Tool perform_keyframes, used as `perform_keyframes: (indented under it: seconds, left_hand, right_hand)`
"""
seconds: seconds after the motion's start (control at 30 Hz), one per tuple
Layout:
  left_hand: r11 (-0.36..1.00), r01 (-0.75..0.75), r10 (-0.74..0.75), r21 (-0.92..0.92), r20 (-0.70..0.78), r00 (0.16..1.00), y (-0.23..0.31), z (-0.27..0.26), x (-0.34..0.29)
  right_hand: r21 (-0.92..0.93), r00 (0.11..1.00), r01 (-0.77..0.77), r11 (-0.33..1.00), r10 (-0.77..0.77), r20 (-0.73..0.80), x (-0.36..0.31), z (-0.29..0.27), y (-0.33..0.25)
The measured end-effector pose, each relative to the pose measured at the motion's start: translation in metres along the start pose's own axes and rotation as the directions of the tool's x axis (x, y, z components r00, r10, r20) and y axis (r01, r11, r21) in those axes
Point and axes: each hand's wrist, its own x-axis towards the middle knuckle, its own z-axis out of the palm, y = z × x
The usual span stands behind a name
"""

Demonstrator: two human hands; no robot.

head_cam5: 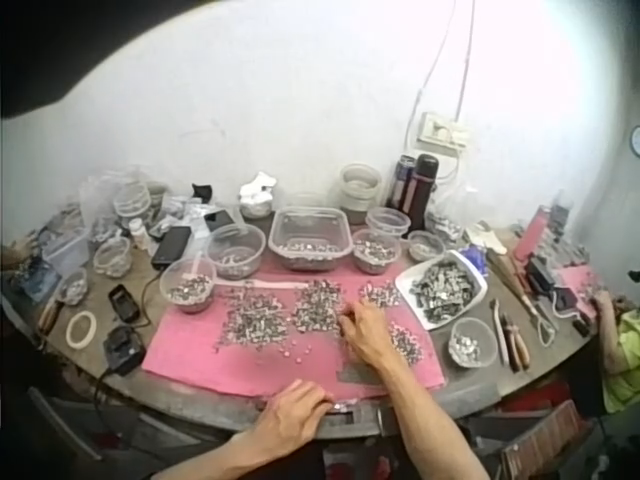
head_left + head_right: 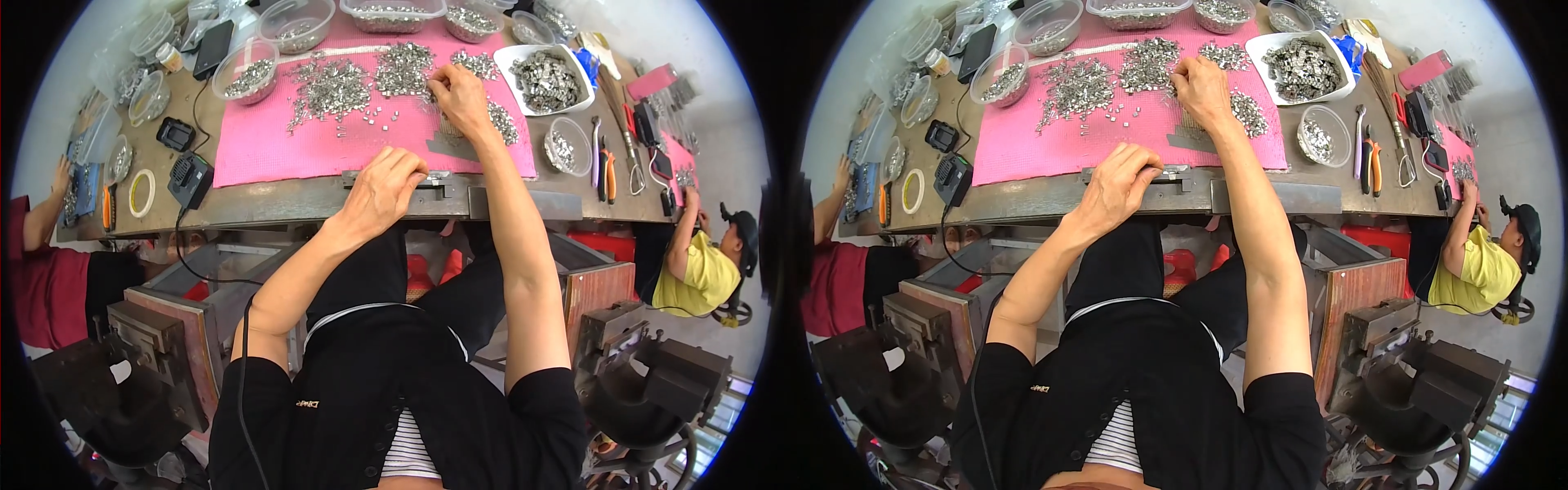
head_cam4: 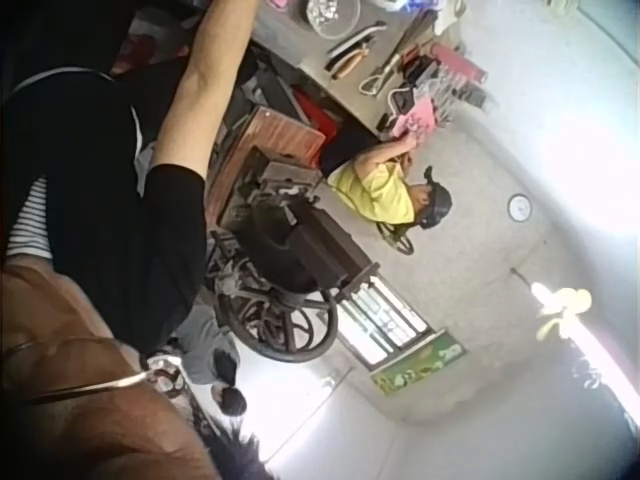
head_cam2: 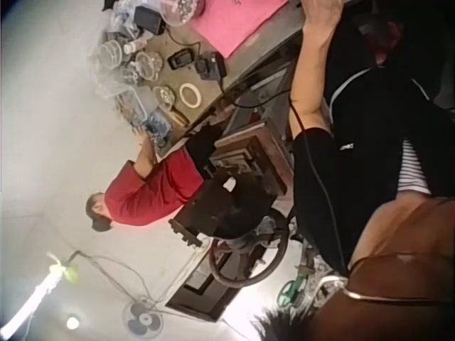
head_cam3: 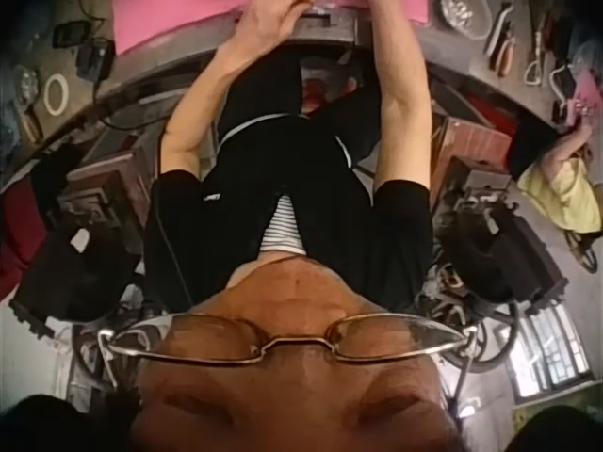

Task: The user is manually loading small metal components into an assembly jig and then using a manual press machine to process them.

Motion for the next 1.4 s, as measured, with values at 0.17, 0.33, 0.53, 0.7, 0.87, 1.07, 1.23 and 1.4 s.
perform_keyframes:
  seconds: [0.17,0.33,0.53,0.7,0.87,1.07,1.23,1.4]
  left_hand:
    - [0.990,-0.047,0.059,0.135,-0.089,0.994,0.002,0.005,-0.009]
    - [0.985,-0.086,0.106,0.151,-0.131,0.986,-0.001,0.010,-0.010]
    - [0.994,-0.060,0.073,0.095,-0.140,0.987,-0.002,0.009,-0.011]
    - [0.998,-0.013,0.021,0.069,-0.110,0.994,-0.001,0.009,-0.009]
    - [0.997,-0.012,0.022,0.072,-0.138,0.990,0.001,0.010,-0.008]
    - [0.992,-0.032,0.048,0.124,-0.128,0.991,-0.004,0.013,-0.010]
    - [0.987,-0.102,0.120,0.120,-0.149,0.982,-0.008,0.012,-0.010]
    - [0.981,-0.124,0.144,0.149,-0.133,0.981,-0.005,0.010,-0.009]
  right_hand:
    - [0.124,0.999,-0.001,0.992,0.008,-0.049,-0.012,-0.015,-0.018]
    - [0.248,1.000,-0.004,0.969,0.005,-0.004,-0.033,-0.033,-0.045]
    - [0.394,0.987,-0.163,0.905,0.148,0.068,-0.065,-0.046,-0.057]
    - [0.513,0.968,-0.231,0.827,0.249,0.035,-0.095,-0.049,-0.054]
    - [0.589,0.928,-0.355,0.726,0.349,0.130,-0.122,-0.045,-0.050]
    - [0.687,0.928,-0.282,0.669,0.372,0.018,-0.136,-0.032,-0.049]
    - [0.704,0.930,-0.276,0.654,0.367,0.024,-0.138,-0.031,-0.049]
    - [0.698,0.932,-0.268,0.663,0.361,0.015,-0.139,-0.032,-0.050]
